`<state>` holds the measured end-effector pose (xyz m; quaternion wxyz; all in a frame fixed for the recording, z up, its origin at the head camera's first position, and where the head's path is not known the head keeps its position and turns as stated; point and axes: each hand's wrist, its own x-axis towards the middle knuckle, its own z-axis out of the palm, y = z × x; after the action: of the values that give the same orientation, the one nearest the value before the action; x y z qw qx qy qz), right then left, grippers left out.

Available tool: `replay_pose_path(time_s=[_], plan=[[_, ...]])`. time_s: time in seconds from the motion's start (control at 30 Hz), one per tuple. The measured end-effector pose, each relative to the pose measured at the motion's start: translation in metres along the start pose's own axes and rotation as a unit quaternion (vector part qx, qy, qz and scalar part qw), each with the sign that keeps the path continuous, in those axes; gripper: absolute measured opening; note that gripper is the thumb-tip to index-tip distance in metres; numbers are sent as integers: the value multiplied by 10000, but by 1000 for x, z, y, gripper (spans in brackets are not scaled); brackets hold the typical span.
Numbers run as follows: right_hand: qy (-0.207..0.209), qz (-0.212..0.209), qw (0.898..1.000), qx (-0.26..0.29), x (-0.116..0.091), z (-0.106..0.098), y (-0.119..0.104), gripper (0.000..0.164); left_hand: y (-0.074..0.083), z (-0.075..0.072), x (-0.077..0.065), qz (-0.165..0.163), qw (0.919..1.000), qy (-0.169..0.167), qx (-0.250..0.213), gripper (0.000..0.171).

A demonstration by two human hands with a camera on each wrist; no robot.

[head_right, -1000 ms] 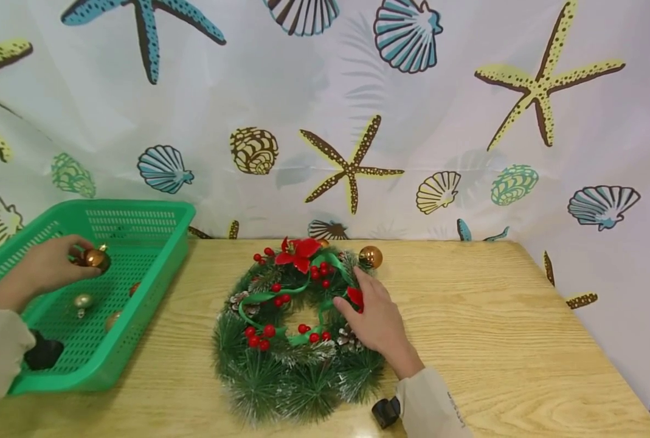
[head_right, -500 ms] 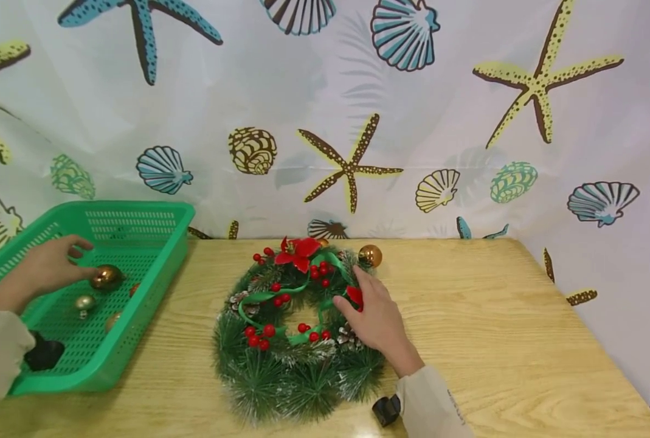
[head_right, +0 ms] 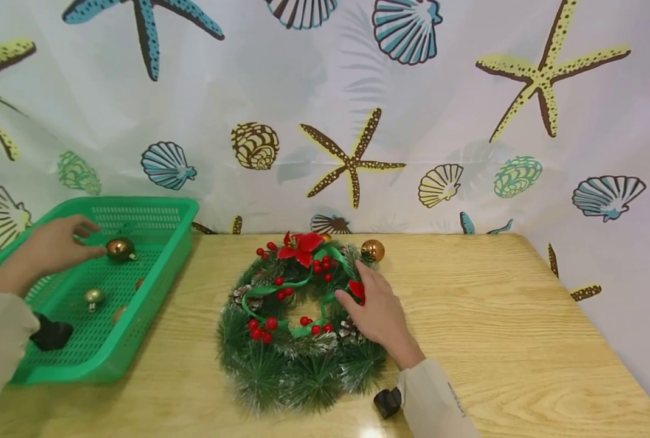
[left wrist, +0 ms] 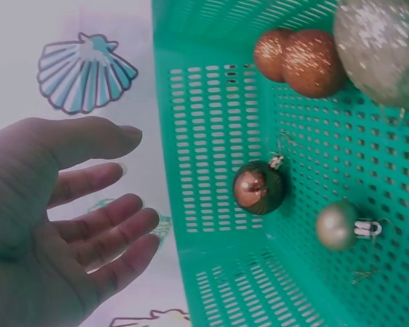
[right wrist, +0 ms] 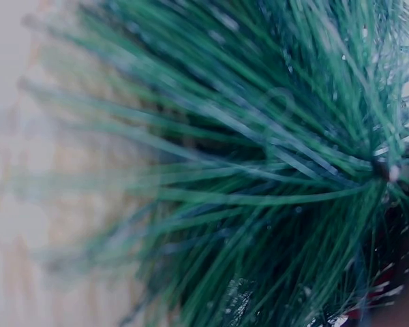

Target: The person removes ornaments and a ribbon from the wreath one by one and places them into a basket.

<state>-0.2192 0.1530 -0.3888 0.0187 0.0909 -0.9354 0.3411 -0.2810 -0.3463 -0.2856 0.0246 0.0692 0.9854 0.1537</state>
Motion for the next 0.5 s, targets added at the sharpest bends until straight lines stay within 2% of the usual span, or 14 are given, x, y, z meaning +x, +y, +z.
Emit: replay_pose_path(time_s=[0.13,0.3,0.5], plan=[[-22,6,10000,-6,1,1,0,72,8,-5,0,-22,10000,4,-17,57],[-35,-19,10000,-9,1,2,-1,72,20,-11,2,100,9999,53,-26,57],[-39,3,10000,-10,0,-1,-1,73,47,-21,8,246,9996,145,-74,53]])
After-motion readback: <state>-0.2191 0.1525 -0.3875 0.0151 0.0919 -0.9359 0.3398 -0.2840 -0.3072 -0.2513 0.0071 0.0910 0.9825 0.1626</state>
